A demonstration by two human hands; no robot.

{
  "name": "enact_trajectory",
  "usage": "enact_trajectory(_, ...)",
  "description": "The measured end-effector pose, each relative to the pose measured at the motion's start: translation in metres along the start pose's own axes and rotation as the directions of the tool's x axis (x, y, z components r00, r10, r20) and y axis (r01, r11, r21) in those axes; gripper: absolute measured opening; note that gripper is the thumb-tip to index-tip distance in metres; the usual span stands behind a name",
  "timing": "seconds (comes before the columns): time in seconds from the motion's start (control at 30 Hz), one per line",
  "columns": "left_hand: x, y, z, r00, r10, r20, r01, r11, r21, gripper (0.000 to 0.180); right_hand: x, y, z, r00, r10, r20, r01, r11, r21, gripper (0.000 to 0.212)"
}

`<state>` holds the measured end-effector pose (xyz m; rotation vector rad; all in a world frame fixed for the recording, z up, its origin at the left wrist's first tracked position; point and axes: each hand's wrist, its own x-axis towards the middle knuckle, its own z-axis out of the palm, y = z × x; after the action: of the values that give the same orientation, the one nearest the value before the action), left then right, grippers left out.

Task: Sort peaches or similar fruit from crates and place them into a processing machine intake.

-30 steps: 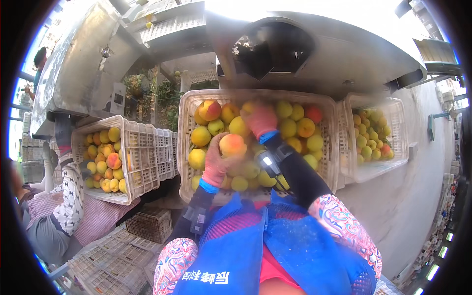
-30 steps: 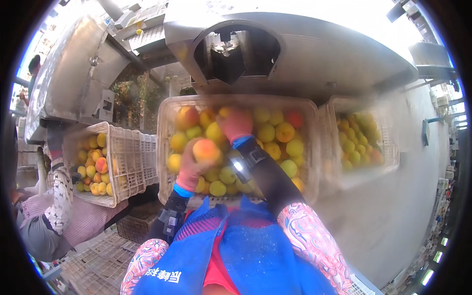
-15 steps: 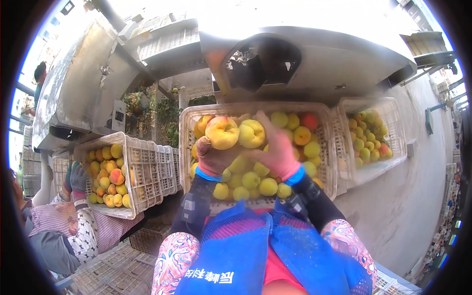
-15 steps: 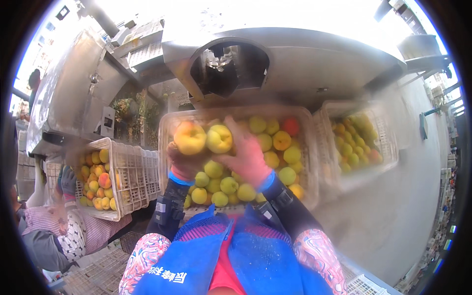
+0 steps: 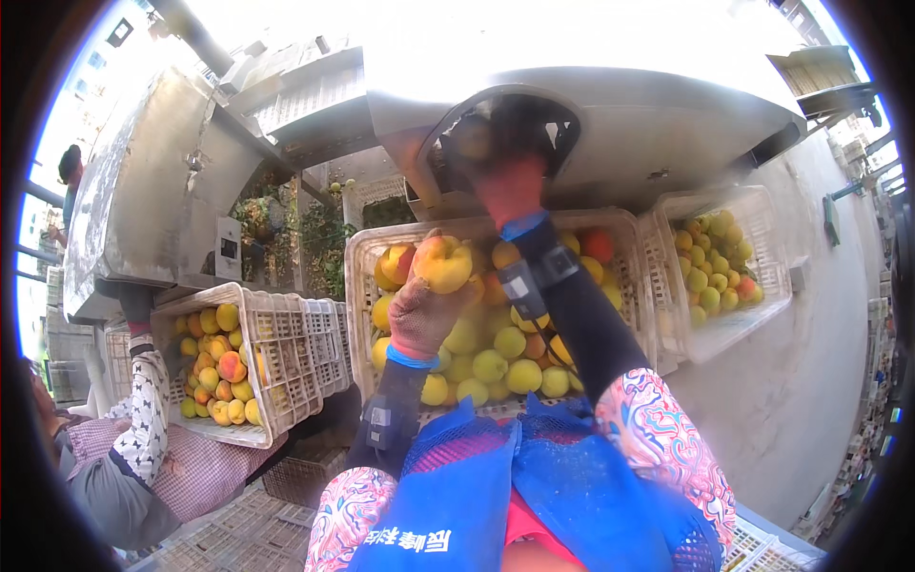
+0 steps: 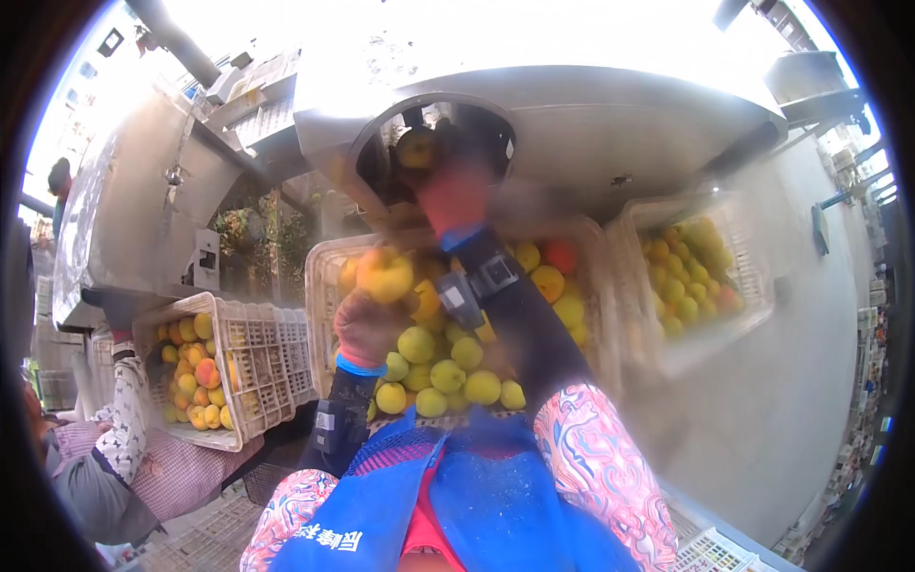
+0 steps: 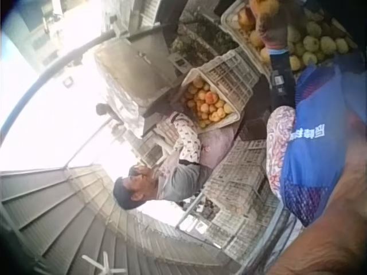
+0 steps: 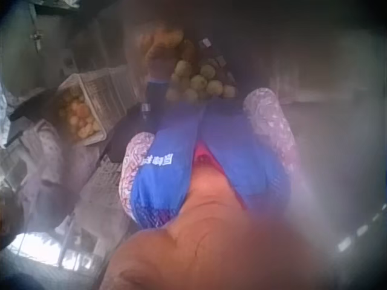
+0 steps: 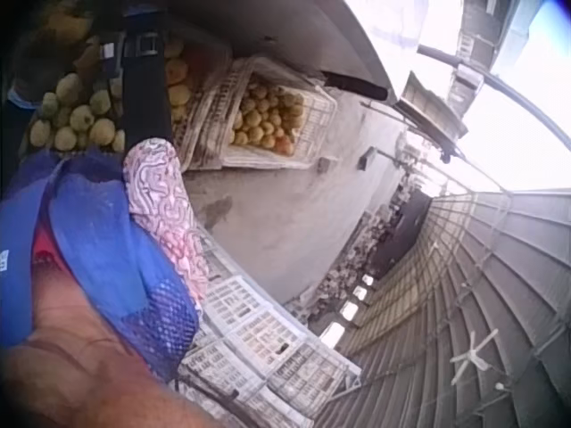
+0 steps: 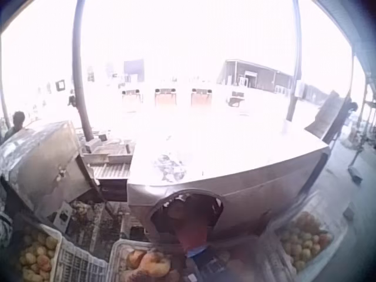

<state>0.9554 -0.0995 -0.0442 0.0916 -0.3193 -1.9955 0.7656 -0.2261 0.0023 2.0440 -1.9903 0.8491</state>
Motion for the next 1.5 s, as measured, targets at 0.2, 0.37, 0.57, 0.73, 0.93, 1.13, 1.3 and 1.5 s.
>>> enact_trajectory(0.2, 0.015, 0.013, 0.033, 0.996, 0.09, 0.006, -0.089, 0.979, 0.182, 0.063, -0.067, -0.038, -0.082, 0.931, -0.002, 0.364, -0.306, 0.539, 0.785, 0.093)
enact_trajectory(0.37, 0.025, 0.026, -0.009, 0.986, -0.039, -0.165, 0.119, 0.852, 0.511, 0.071, -0.104, -0.044, -0.067, 0.97, -0.05, 0.238, -0.157, 0.618, 0.77, 0.098)
enact_trajectory(0.57, 0.044, -0.002, 0.012, 0.963, 0.2, -0.182, 0.054, 0.52, 0.852, 0.054, -0.09, -0.041, -0.073, 0.972, 0.167, 0.165, -0.233, 0.624, 0.746, 0.096)
enact_trajectory(0.73, 0.004, -0.013, -0.047, 0.94, 0.334, 0.077, 0.062, -0.387, 0.92, 0.063, -0.063, -0.033, -0.048, 0.966, 0.151, -0.211, -0.038, 0.888, 0.459, 0.079)
enact_trajectory(0.93, 0.011, -0.044, -0.018, 0.999, 0.042, -0.027, 0.049, -0.873, 0.485, 0.081, 0.012, 0.019, -0.002, 0.99, -0.141, 0.016, 0.138, 0.982, 0.128, 0.052)
enact_trajectory(1.13, 0.012, -0.04, -0.058, 0.997, 0.083, -0.009, 0.074, -0.835, 0.545, 0.082, -0.102, 0.056, -0.053, 0.922, 0.37, 0.114, -0.375, 0.783, 0.496, 0.049)
enact_trajectory(1.3, 0.01, -0.043, -0.078, 0.958, 0.251, 0.139, 0.013, -0.524, 0.852, 0.069, -0.151, 0.08, 0.012, 0.956, 0.227, 0.183, -0.165, 0.938, -0.303, 0.078)
enact_trajectory(1.5, -0.012, -0.035, -0.023, 0.886, 0.013, -0.464, 0.254, 0.824, 0.507, 0.064, -0.138, 0.096, -0.012, 0.921, 0.174, 0.348, -0.217, 0.972, 0.088, 0.07)
